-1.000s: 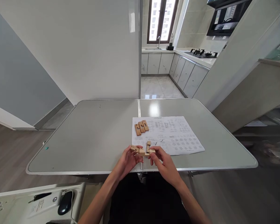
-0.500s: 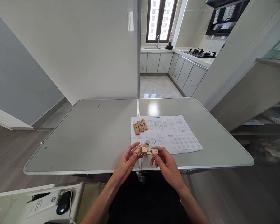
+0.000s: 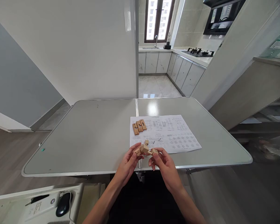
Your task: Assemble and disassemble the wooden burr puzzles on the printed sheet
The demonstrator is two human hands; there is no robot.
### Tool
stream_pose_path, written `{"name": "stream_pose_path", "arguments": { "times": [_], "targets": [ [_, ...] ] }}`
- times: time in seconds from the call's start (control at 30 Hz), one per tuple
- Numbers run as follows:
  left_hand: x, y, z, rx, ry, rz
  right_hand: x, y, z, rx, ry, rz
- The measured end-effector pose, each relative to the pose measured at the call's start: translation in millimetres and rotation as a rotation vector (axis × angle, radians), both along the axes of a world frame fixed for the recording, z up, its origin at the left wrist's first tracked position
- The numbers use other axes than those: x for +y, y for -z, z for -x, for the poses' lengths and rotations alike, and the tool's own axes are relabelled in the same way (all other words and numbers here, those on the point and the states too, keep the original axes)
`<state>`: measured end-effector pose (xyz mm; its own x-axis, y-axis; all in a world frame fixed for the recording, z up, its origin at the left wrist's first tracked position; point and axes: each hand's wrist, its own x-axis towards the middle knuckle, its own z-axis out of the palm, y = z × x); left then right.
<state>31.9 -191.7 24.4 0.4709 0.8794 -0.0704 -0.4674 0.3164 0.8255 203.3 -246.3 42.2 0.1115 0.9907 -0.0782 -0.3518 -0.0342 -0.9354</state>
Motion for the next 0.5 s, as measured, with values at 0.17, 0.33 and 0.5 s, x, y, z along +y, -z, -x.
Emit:
{"name": "stream_pose_path", "arguments": {
  "times": [0.17, 0.33, 0.5],
  "targets": [
    [-1, -6.6, 1, -0.061, 0.051, 0.079, -1, -5.7, -5, 0.011, 0.064, 0.020],
    [-4, -10.7, 0, -0.008, -0.018, 0.006, -2, -17.5, -10, 0.081, 0.008, 0.070],
    [-11, -10.3, -3, 0.104, -0.106, -0.154, -3, -16.6, 4, 0.225, -0.107, 0.129]
  ]
}}
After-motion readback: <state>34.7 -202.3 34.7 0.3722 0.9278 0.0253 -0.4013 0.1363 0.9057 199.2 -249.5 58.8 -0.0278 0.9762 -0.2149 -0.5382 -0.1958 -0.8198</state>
